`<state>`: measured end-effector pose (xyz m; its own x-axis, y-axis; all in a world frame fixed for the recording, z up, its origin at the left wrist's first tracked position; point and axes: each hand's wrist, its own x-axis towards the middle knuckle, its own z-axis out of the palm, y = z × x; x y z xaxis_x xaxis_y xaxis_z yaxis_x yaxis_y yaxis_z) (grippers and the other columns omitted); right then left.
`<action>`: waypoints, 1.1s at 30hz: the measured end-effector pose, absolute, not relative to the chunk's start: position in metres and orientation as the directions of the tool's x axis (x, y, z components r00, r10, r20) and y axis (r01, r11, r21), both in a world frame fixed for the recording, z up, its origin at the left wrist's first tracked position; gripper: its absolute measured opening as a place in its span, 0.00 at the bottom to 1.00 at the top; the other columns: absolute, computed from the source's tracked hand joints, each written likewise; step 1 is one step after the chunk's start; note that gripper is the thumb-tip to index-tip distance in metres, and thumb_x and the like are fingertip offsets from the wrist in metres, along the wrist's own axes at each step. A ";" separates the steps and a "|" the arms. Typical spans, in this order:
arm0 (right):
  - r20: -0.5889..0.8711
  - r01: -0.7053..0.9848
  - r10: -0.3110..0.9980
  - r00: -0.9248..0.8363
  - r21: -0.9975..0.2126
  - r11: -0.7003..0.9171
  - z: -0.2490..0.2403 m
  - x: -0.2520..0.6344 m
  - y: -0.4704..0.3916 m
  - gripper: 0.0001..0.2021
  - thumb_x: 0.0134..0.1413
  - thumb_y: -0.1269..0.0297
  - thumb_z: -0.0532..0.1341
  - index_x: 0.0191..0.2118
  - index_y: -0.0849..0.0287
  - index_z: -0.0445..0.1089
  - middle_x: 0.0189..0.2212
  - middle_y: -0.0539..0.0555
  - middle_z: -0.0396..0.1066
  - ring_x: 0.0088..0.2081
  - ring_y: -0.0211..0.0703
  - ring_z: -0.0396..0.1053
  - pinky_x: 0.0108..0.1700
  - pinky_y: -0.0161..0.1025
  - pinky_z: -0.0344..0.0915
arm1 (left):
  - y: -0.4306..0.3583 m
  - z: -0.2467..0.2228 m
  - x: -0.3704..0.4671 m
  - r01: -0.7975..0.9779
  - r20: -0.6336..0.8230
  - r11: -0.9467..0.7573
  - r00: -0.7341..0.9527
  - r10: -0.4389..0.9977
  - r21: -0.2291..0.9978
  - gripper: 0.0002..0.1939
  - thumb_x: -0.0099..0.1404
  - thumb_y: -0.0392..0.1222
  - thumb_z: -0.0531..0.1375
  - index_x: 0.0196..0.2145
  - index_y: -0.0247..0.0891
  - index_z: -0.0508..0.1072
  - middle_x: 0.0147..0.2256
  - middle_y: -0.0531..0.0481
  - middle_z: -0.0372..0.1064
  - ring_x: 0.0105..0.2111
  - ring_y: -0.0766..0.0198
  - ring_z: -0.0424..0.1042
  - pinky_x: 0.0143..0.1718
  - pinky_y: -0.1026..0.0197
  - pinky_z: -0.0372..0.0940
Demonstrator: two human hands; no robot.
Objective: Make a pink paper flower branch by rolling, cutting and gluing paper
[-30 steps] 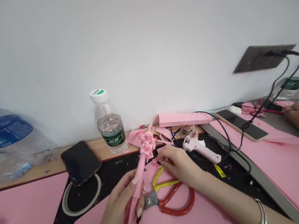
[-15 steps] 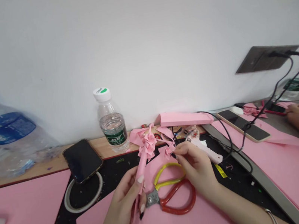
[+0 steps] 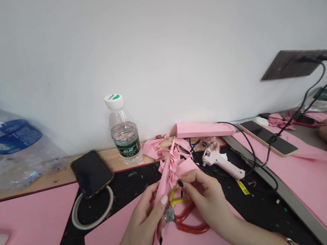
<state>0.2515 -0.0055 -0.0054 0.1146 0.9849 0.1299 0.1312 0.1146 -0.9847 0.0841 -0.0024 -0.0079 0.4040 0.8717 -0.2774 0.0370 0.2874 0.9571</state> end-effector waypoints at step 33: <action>0.150 0.233 0.988 0.044 -0.963 0.135 -0.003 0.251 -0.010 0.03 0.57 0.68 0.54 0.33 0.56 0.64 0.27 0.51 0.70 0.28 0.43 0.73 0.26 0.37 0.70 | -0.012 -0.001 0.089 0.064 -0.267 0.261 0.319 0.909 0.963 0.26 0.66 0.54 0.53 0.58 0.40 0.60 0.31 0.52 0.66 0.21 0.68 0.55 0.24 0.66 0.57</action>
